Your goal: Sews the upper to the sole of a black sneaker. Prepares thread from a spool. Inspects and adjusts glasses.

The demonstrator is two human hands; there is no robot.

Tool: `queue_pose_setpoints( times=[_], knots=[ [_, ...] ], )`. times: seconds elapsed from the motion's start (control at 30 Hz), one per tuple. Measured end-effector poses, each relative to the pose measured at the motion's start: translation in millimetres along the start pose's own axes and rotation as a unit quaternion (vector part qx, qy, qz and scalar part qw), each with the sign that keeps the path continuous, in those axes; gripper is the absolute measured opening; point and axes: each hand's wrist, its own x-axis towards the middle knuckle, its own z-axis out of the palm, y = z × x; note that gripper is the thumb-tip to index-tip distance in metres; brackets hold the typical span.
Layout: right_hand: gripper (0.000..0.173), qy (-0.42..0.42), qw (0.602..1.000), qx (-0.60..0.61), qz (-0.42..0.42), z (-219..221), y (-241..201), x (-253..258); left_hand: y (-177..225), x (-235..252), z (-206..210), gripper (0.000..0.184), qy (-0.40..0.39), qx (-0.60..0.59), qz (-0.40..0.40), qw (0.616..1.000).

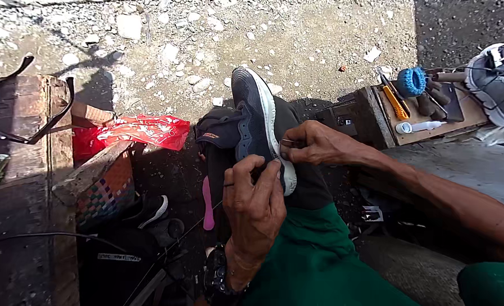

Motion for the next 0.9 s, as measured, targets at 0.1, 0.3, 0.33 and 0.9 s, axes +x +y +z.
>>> queue_pose_setpoints(
  times=[0.1,0.3,0.33,0.9],
  knots=[
    [0.017,0.001,0.993,0.113,0.026,0.9,0.1,-1.8,3.7,4.1,14.1,0.019,0.007,0.099,0.008,0.995],
    [0.018,0.013,0.990,0.139,0.005,1.9,-2.6,0.4,5.8,5.0,24.2,0.019,0.004,0.154,-0.002,0.988],
    [0.019,0.016,0.992,0.125,0.002,2.9,-4.5,0.8,6.3,5.3,25.3,0.019,0.003,0.160,-0.007,0.987],
    [0.010,0.333,0.937,0.098,-0.048,19.1,24.9,-4.9,-14.6,-0.8,26.2,0.017,0.045,0.059,-0.010,0.997]
  ],
)
